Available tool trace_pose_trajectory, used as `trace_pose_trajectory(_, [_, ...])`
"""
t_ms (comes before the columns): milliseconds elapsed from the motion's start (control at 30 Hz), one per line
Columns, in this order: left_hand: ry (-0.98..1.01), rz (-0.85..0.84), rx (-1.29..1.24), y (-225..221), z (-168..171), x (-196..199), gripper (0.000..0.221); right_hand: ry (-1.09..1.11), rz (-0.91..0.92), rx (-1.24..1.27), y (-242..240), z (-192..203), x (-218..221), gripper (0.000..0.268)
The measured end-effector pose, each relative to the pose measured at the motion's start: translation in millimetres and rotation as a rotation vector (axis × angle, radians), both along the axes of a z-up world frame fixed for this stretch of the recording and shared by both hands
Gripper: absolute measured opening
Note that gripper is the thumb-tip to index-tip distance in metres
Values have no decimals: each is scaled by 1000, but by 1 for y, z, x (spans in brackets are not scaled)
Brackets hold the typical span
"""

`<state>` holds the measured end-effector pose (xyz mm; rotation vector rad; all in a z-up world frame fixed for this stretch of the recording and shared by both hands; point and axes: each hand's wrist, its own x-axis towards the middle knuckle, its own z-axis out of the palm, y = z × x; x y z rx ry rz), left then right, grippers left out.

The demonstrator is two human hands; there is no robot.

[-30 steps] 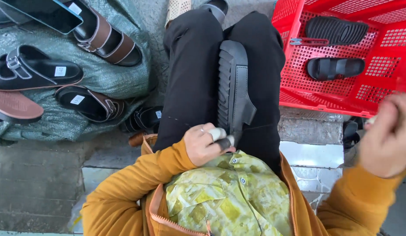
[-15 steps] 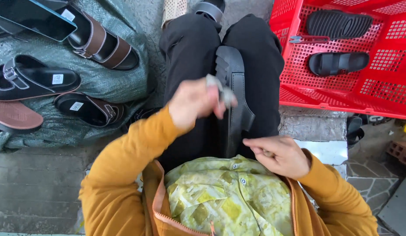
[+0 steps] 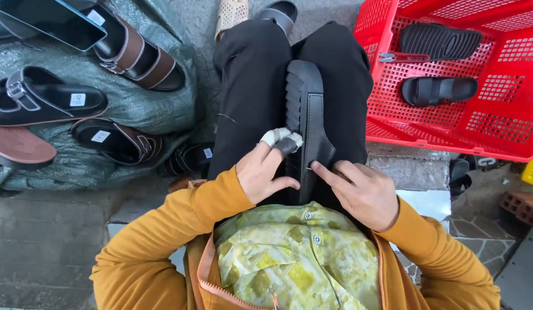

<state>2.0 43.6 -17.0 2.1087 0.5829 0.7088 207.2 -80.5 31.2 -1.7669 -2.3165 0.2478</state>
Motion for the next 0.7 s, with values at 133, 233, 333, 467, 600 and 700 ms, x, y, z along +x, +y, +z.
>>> trace_pose_trajectory(133, [40, -22, -40, -5, -5, -3, 68, -119, 20, -1, 0, 1, 2, 40])
trace_pose_trajectory(233, [33, -29, -66, -5, -13, -2, 71, -134, 31, -9, 1, -2, 5, 42])
trace_pose_trajectory(333, [16, -26, -63, -6, -18, -3, 70, -156, 42, -23, 2, 2, 4, 42])
trace_pose_trajectory(467, [-48, -16, -87, -6, -22, -1, 67, -238, 90, 24, 2, 1, 0, 44])
trace_pose_trajectory(600, [-83, 8, -43, -6, -26, 5, 66, -56, 47, 125, -4, -44, -16, 31])
trace_pose_trajectory(700, [-35, 87, 83, -6, -14, 5, 67, 106, -31, 104, -7, -52, -17, 22])
